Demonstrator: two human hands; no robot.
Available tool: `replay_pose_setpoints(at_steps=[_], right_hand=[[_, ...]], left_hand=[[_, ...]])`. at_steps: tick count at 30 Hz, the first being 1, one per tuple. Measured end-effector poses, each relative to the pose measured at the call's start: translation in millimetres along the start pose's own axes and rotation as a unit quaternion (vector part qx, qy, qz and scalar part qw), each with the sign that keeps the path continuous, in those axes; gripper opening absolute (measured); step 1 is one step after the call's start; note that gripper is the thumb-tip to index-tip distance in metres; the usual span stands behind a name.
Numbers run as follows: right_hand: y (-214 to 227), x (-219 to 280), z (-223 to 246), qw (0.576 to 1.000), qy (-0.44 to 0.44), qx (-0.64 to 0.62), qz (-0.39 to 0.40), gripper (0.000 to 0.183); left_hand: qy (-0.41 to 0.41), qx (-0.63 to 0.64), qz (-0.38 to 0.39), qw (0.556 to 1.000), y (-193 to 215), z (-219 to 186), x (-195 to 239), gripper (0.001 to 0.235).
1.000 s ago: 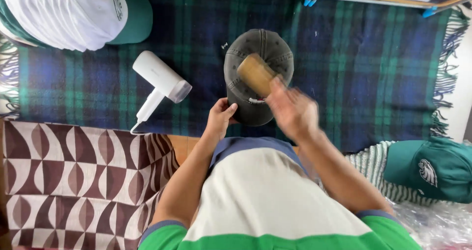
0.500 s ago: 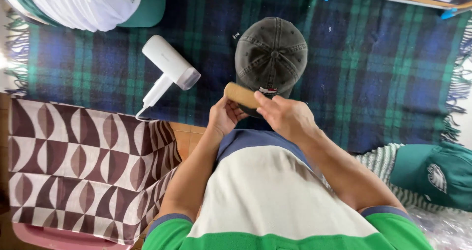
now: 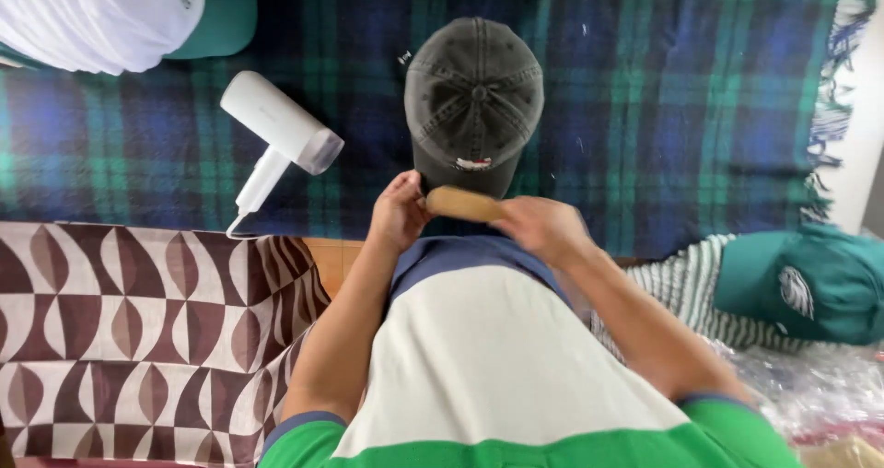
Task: The person cleans a dark-colored baseball cap by brushing it with a wooden brush and then using a handheld steamer to remove wrinkles. The person rotates the cap to clean different sections and uses the steamer on the brim and the crown.
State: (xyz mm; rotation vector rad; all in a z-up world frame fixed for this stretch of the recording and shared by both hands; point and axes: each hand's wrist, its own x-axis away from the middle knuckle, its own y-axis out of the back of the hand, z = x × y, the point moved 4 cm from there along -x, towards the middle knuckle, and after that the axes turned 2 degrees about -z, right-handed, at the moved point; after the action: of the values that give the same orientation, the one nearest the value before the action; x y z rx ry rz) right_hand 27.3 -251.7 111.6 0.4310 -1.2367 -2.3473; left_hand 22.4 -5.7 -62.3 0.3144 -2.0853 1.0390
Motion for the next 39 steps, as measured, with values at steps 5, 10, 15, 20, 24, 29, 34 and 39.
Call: replay_pose_setpoints(at_steps=[5,10,15,20,24,29,34,39], right_hand=[[15.4,107.1,-122.3,0.968,-0.133,0.175,-0.122,0.023],[21.9,54.9,-37.7,0.977,-0.061,0.084,-0.188,0.018],[-17.3,22.3,-53.0,0.985,0.013,-0.036,-0.166,0.015],[41.8,78.2,-123.4,0.970,-0.041,0.153,-0.186,0.022],[63.7,2.9,-4.3,0.974,0.042,0.126,-0.185,0.009],[46.0,-35.8,3.1,0.962,0.119,0.113,-0.217,0.013],[62.1,45.1,-115.2,0.960,0.042,0.215,-0.175,0.014],[34.7,42.3,-78.4,0.983,-0.044,0.134,-0.119,0.032]], left_hand=[[0.000,-0.028,0.006,1.000,-17.9,-4.3,13.3,0.008],[-0.003,-0.016,0.001,1.000,-8.8,10.7,4.3,0.009],[-0.005,-0.021,0.008,1.000,-6.2,6.8,1.2,0.010],[-0.032,-0.017,-0.010,0.999,-21.9,1.4,12.3,0.010],[-0.035,-0.029,-0.007,0.999,-18.9,7.2,5.9,0.012],[-0.050,-0.022,-0.002,0.999,-21.0,-1.3,7.7,0.011],[-0.056,-0.047,-0.008,0.997,-27.1,-1.4,13.9,0.012],[-0.053,-0.028,-0.006,0.998,-17.3,7.2,4.3,0.012]])
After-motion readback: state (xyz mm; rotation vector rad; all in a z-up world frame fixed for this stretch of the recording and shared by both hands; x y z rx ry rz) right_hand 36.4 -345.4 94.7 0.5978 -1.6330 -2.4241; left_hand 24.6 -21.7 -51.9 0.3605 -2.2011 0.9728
